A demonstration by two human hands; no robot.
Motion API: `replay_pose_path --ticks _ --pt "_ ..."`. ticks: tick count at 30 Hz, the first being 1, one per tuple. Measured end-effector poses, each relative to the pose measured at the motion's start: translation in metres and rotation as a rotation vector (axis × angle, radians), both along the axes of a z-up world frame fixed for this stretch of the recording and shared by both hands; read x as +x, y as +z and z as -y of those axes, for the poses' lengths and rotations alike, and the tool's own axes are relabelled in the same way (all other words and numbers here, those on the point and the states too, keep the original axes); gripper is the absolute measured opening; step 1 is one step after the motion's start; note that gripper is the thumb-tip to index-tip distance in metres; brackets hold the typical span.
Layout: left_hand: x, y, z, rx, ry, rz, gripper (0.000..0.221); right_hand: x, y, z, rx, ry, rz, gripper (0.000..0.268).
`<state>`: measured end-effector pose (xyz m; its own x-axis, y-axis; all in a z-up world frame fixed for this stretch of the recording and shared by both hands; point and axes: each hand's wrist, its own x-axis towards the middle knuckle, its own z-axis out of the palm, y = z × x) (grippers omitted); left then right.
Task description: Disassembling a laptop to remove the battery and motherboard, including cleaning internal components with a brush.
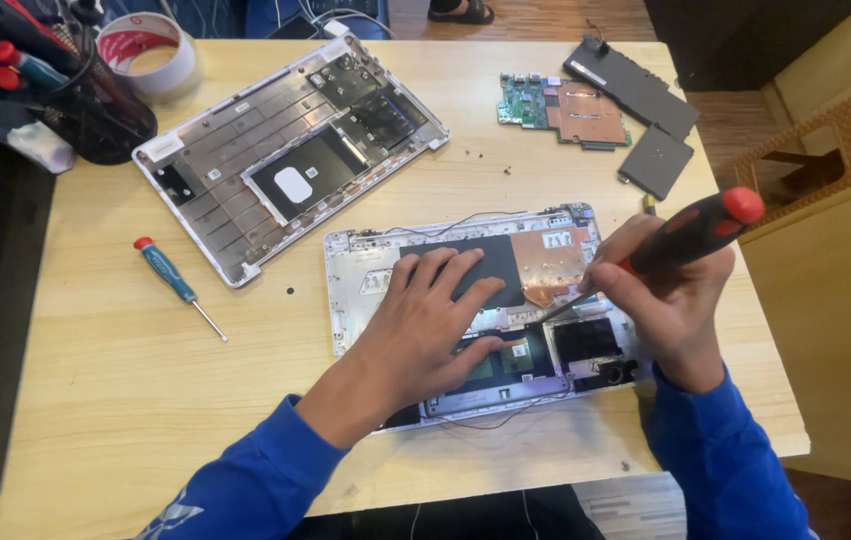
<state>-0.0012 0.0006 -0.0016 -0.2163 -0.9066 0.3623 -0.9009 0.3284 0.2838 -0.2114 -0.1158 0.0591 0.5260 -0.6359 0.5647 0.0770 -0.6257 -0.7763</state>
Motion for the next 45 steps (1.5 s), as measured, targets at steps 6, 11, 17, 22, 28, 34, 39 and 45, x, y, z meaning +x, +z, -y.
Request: replay_pose_path --ticks 6,11,17,22,28,34,39,45 --pt "-0.025 0.017 0.013 -0.114 -0.013 -0.280 0.036 0.005 -0.009 0.014 -0.084 0.041 0.050 0.020" --pt "-0.050 -0.009 0.040 -0.338 -0.087 -0.391 0.012 0.004 -0.026 0.015 -0.066 -0.005 0.070 0.024" --pt "-0.052 0.004 0.039 -0.248 -0.213 -0.516 0.006 0.001 -0.015 0.013 -0.011 0.122 0.124 0.028" --pt "-0.045 0.008 0.037 -0.079 -0.211 -0.685 0.011 -0.004 -0.001 0.008 0.229 0.215 0.148 0.036" --pt "-0.047 0.014 0.033 -0.104 -0.194 -0.666 0.012 -0.001 -0.001 0.022 0.131 0.225 0.106 0.023" --pt "-0.051 0.011 0.035 -0.057 -0.220 -0.625 0.009 0.001 0.008 0.013 0.213 0.298 0.090 0.036" --pt "-0.046 0.011 0.031 -0.046 -0.211 -0.629 0.014 -0.009 0.019 0.010 0.297 0.367 0.033 0.027" --pt "-0.048 0.019 0.027 -0.113 -0.184 -0.527 0.012 -0.003 0.000 0.022 0.161 0.253 0.060 0.031"
